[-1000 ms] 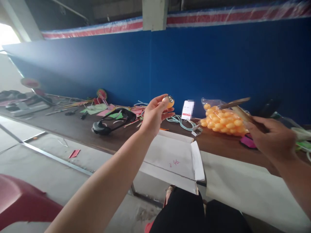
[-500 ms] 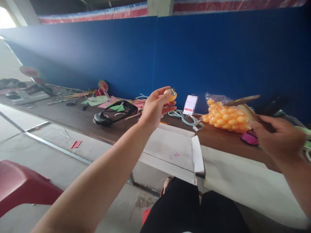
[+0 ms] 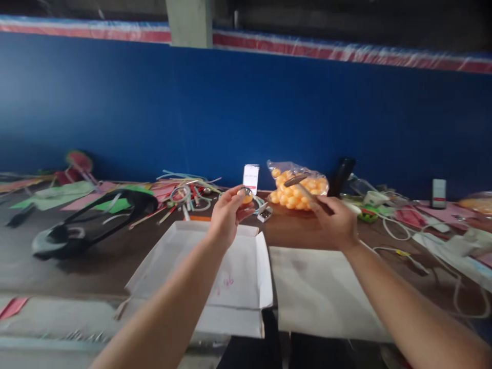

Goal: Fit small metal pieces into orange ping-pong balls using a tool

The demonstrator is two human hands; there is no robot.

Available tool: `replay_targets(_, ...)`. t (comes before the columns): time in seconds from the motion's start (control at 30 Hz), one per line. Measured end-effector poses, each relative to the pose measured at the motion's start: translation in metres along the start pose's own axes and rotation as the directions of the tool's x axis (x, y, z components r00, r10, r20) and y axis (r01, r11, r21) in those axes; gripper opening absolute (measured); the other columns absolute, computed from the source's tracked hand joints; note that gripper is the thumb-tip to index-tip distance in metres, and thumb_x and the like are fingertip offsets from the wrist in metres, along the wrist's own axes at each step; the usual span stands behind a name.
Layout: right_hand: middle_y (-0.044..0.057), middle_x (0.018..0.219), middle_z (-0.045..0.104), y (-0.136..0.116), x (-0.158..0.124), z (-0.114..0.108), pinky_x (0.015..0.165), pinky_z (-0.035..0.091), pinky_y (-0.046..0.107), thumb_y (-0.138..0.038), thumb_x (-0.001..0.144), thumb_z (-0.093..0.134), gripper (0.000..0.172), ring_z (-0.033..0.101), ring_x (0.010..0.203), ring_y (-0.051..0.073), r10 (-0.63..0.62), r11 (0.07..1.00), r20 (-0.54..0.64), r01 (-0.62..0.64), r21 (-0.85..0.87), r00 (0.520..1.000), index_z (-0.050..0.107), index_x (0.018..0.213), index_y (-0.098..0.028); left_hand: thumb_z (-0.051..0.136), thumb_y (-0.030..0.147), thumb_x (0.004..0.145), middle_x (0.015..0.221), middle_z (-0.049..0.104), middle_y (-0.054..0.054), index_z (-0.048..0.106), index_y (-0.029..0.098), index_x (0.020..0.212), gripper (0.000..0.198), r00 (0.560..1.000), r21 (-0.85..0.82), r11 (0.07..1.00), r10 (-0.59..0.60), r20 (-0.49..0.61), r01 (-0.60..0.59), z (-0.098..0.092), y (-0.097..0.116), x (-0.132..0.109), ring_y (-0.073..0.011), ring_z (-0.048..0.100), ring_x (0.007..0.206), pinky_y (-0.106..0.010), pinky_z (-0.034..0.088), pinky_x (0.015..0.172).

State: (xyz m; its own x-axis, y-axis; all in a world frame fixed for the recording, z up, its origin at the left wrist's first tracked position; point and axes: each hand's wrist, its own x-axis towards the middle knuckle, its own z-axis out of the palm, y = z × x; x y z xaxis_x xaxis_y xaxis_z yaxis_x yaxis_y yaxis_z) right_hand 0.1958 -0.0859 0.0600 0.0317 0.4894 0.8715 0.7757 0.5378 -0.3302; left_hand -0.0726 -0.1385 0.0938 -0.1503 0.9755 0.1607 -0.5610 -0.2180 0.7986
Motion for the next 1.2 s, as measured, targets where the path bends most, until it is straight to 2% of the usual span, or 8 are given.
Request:
replay_targets(0.2, 0.008, 0.095, 0.071, 0.020, -0.003, 0.034, 0.079, 0.053, 0.034, -0.037, 0.084, 0.061, 0.025, 0.067, 0.086, 0.022, 0.019, 0.997, 0.023, -0.021, 0.080, 1.000, 0.068, 0.098, -0.019, 0.066, 0.021, 0.076, 0.075, 0.066, -0.005, 0.060, 0.013, 0.100, 0.025, 0.990, -0.137, 0.983, -0.130, -0.049, 0.122, 0.025, -0.062, 0.042, -0.0127, 0.065, 0.064, -0.023, 0.054, 0.060)
replay_targets(0.33, 0.008, 0.095, 0.071, 0.027, -0.002, 0.060, 0.078, 0.054, 0.033, -0.033, 0.085, 0.061, 0.020, 0.067, 0.087, 0.021, 0.072, 0.988, 0.017, -0.074, 0.133, 0.997, 0.067, 0.098, -0.019, 0.069, 0.022, 0.074, 0.075, 0.065, -0.002, 0.060, 0.015, 0.093, 0.022, 0.987, -0.243, 0.961, -0.151, -0.048, 0.135, 0.036, -0.102, 0.081, -0.0114, 0.064, 0.064, -0.023, 0.054, 0.063)
replay_targets(0.43, 0.007, 0.093, 0.070, 0.032, -0.005, 0.078, 0.081, 0.054, 0.033, -0.030, 0.085, 0.061, 0.018, 0.066, 0.087, 0.021, 0.114, 0.975, 0.012, -0.114, 0.190, 0.993, 0.066, 0.099, -0.019, 0.071, 0.023, 0.073, 0.079, 0.065, -0.001, 0.061, 0.017, 0.091, 0.022, 0.992, -0.315, 0.943, -0.126, -0.025, 0.112, 0.039, -0.126, 0.108, -0.0088, 0.063, 0.064, -0.022, 0.053, 0.065)
replay_targets(0.53, 0.008, 0.097, 0.069, 0.038, -0.013, 0.090, 0.082, 0.054, 0.032, -0.025, 0.087, 0.058, 0.018, 0.065, 0.091, 0.020, 0.120, 0.961, 0.029, -0.123, 0.247, 0.992, 0.065, 0.102, -0.020, 0.070, 0.025, 0.075, 0.079, 0.065, 0.000, 0.062, 0.017, 0.096, 0.024, 0.988, -0.306, 0.940, -0.156, 0.016, 0.153, 0.031, -0.143, 0.123, -0.0074, 0.061, 0.063, -0.022, 0.053, 0.066)
replay_targets(0.63, 0.009, 0.103, 0.067, 0.042, -0.020, 0.094, 0.081, 0.056, 0.031, -0.021, 0.087, 0.057, 0.023, 0.065, 0.095, 0.020, 0.081, 0.956, 0.043, -0.090, 0.281, 0.996, 0.063, 0.109, -0.020, 0.068, 0.026, 0.078, 0.082, 0.065, -0.002, 0.062, 0.017, 0.103, 0.027, 0.978, -0.287, 0.935, -0.195, 0.072, 0.207, 0.017, -0.153, 0.130, -0.0095, 0.062, 0.067, -0.023, 0.053, 0.068)
replay_targets(0.8, 0.008, 0.101, 0.067, 0.044, -0.019, 0.089, 0.082, 0.056, 0.031, -0.017, 0.086, 0.058, 0.026, 0.066, 0.093, 0.020, -0.014, 0.986, 0.072, 0.002, 0.166, 0.997, 0.062, 0.111, -0.021, 0.065, 0.024, 0.080, 0.090, 0.066, -0.005, 0.061, 0.018, 0.113, 0.034, 0.974, -0.315, 0.922, -0.202, 0.107, 0.226, 0.001, -0.160, 0.138, -0.0112, 0.063, 0.073, -0.025, 0.053, 0.074)
replay_targets(0.93, 0.008, 0.099, 0.067, 0.049, -0.021, 0.083, 0.082, 0.055, 0.031, -0.018, 0.086, 0.058, 0.026, 0.066, 0.091, 0.020, -0.041, 0.995, 0.130, 0.029, 0.096, 0.991, 0.062, 0.111, -0.020, 0.064, 0.023, 0.080, 0.094, 0.066, -0.007, 0.059, 0.017, 0.118, 0.038, 0.960, -0.330, 0.903, -0.242, 0.140, 0.275, 0.001, -0.162, 0.140, -0.0127, 0.064, 0.077, -0.026, 0.053, 0.078)
replay_targets(1.2, 0.007, 0.100, 0.066, 0.049, -0.025, 0.076, 0.083, 0.053, 0.029, -0.017, 0.086, 0.059, 0.027, 0.064, 0.091, 0.018, -0.031, 0.998, 0.122, 0.025, 0.057, 0.992, 0.060, 0.113, -0.020, 0.065, 0.023, 0.079, 0.094, 0.066, -0.007, 0.061, 0.017, 0.115, 0.037, 0.955, -0.312, 0.905, -0.249, 0.162, 0.289, 0.003, -0.159, 0.137, -0.0122, 0.063, 0.075, -0.025, 0.053, 0.073)
